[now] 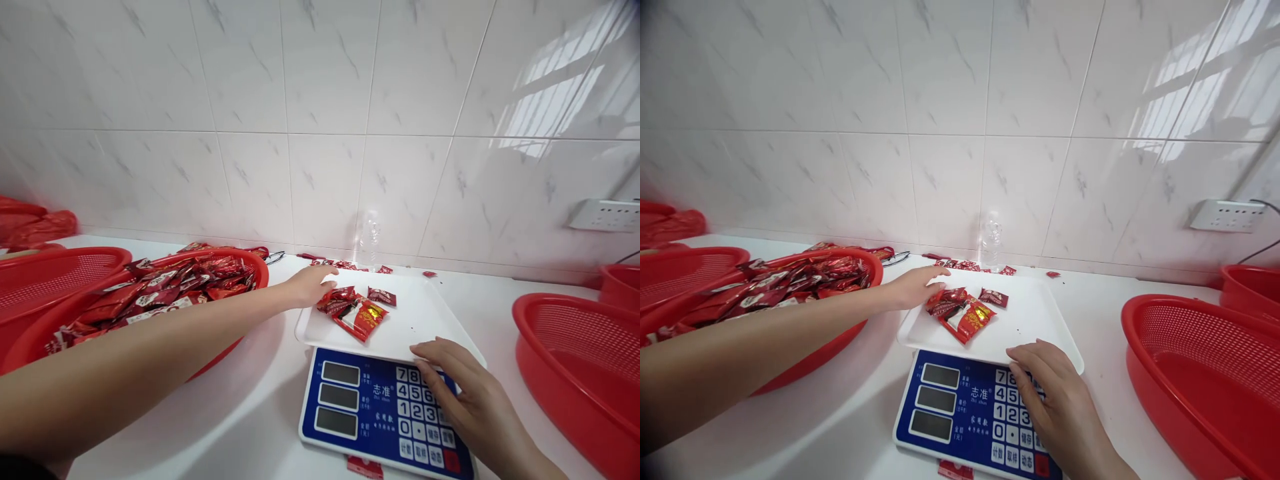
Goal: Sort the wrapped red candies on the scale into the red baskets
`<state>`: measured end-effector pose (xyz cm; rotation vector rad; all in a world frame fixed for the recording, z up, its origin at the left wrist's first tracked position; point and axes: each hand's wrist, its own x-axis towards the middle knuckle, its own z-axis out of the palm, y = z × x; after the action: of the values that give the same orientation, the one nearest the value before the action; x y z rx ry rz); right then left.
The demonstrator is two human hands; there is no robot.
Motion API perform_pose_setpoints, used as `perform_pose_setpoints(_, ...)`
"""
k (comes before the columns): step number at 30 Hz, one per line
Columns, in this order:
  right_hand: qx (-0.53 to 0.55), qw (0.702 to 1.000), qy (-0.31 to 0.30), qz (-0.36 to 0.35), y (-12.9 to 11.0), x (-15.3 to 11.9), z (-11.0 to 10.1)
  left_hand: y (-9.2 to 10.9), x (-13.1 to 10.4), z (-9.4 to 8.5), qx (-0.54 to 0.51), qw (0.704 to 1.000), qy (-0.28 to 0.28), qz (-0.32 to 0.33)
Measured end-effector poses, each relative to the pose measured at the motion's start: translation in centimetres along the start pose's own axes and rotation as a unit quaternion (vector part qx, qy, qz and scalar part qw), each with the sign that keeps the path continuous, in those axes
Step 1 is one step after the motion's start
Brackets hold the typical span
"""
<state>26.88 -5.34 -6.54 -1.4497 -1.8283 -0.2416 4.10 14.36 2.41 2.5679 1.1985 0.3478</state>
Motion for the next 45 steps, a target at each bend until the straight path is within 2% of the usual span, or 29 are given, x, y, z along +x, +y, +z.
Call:
perform_pose_setpoints(4, 0.000, 1.000, 0.003, -0.002, 0.1, -0.2, 0.1, 2.1, -0.2, 1.8, -0.025, 0.998, -0.050, 0.033)
perform_pose_setpoints(8, 0.010, 1.000, 0.004, -0.009, -0.1, 0.0, 0.2, 4.4, -0.5, 3.5, -0.020, 0.988, -0.113, 0.106)
perform_pose_setpoints(11, 0.020, 1.000, -0.004, 0.001, -0.2, 0.1, 0.2, 5.4, -0.1, 4.1, -0.070, 0.978, -0.107, 0.166)
perform_pose_setpoints(13, 0.018, 1.000, -0.007, 0.002, -0.2, 0.1, 0.2, 5.6, 0.5, 4.4, -0.115, 0.973, -0.086, 0.179)
perform_pose_setpoints(15, -0.001, 1.000, -0.018, -0.011, -0.1, 0.1, 0.2, 5.5, 1.2, 4.4, -0.120, 0.973, -0.076, 0.180)
perform_pose_setpoints(18, -0.061, 0.995, -0.067, -0.047, 0.0, 0.2, 0.2, 4.8, 1.9, 4.2, -0.069, 0.979, -0.082, 0.174)
perform_pose_setpoints(21, -0.115, 0.985, -0.110, -0.066, 0.0, 0.2, 0.3, 4.1, 2.2, 3.6, -0.059, 0.986, -0.083, 0.132)
perform_pose_setpoints(24, -0.138, 0.980, -0.128, -0.058, 0.2, 0.3, 0.5, 3.9, 1.9, 3.0, -0.062, 0.990, -0.071, 0.104)
perform_pose_setpoints(27, -0.150, 0.980, -0.126, -0.040, 0.3, 0.3, 0.6, 4.3, 1.3, 3.0, -0.055, 0.991, -0.056, 0.111)
perform_pose_setpoints(32, -0.177, 0.979, -0.105, -0.013, 0.4, 0.2, 0.9, 5.1, 0.4, 4.1, 0.004, 0.987, -0.086, 0.137)
perform_pose_setpoints(34, -0.190, 0.977, -0.100, 0.004, 0.5, 0.2, 1.0, 5.2, 0.7, 4.6, 0.007, 0.985, -0.090, 0.145)
perform_pose_setpoints(38, -0.207, 0.972, -0.101, 0.034, 0.8, 0.1, 1.0, 5.4, 2.1, 4.9, 0.025, 0.986, -0.057, 0.154)
perform_pose_setpoints(45, -0.201, 0.974, -0.098, 0.044, 0.8, 0.1, 0.9, 6.2, 2.8, 4.3, -0.019, 0.987, -0.042, 0.154)
